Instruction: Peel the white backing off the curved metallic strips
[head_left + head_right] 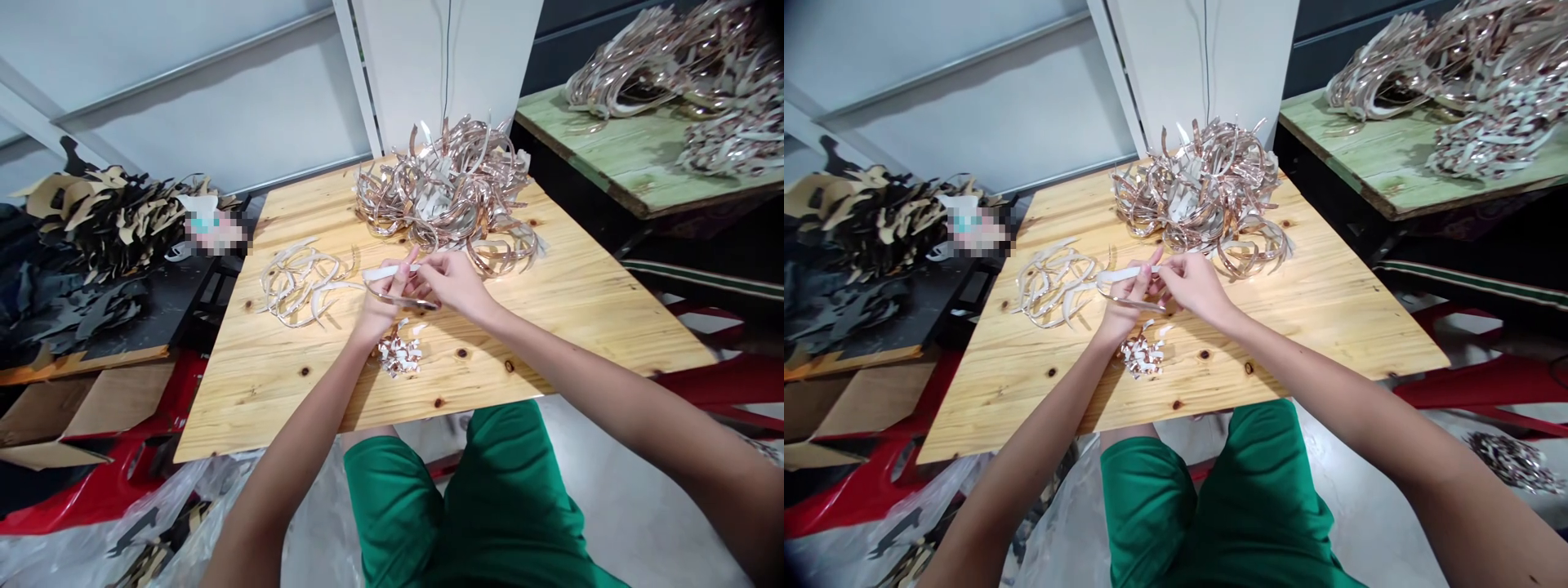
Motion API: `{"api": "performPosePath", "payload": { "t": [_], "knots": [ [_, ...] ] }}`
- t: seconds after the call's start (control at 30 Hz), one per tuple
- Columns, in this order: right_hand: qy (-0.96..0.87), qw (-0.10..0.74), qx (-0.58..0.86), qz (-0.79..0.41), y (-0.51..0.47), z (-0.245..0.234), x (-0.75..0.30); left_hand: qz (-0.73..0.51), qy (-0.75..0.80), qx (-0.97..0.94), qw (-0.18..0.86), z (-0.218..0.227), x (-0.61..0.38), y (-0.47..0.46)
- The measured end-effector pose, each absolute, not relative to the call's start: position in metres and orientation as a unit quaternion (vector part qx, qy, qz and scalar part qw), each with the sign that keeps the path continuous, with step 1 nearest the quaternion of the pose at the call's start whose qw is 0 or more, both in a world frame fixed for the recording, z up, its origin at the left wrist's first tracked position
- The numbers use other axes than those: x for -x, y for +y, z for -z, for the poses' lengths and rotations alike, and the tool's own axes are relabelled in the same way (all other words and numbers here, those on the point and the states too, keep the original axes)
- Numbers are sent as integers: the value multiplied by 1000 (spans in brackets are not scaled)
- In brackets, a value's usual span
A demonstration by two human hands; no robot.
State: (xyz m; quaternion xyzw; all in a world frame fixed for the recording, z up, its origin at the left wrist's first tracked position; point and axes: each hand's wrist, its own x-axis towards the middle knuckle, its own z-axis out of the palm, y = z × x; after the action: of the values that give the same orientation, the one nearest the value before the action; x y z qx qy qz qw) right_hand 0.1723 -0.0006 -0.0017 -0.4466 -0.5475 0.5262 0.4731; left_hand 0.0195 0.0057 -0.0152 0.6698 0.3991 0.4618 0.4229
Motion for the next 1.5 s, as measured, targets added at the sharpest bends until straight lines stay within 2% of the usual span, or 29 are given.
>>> {"api": "performPosePath", "payload": {
  "t": [0.13,0.53,0.7,0.83,1.13,1.5],
  "knots": [
    [-542,472,459,-522,1,3,-172,-472,387,-699,372,14,-20,4],
    [-536,504,441,-514,1,3,-174,-496,419,-653,389,11,-21,3],
    [-606,502,383,-483,-8,-5,-172,-488,488,-665,286,3,-15,-1],
    [-646,509,352,-447,-14,-10,-173,-501,454,-702,225,-2,-11,-2],
    [-671,473,299,-487,-16,-10,-178,-432,336,-772,322,0,-8,-5],
    [-635,498,294,-512,-18,-20,-176,-447,324,-785,282,-3,-9,-9]
  ]
}}
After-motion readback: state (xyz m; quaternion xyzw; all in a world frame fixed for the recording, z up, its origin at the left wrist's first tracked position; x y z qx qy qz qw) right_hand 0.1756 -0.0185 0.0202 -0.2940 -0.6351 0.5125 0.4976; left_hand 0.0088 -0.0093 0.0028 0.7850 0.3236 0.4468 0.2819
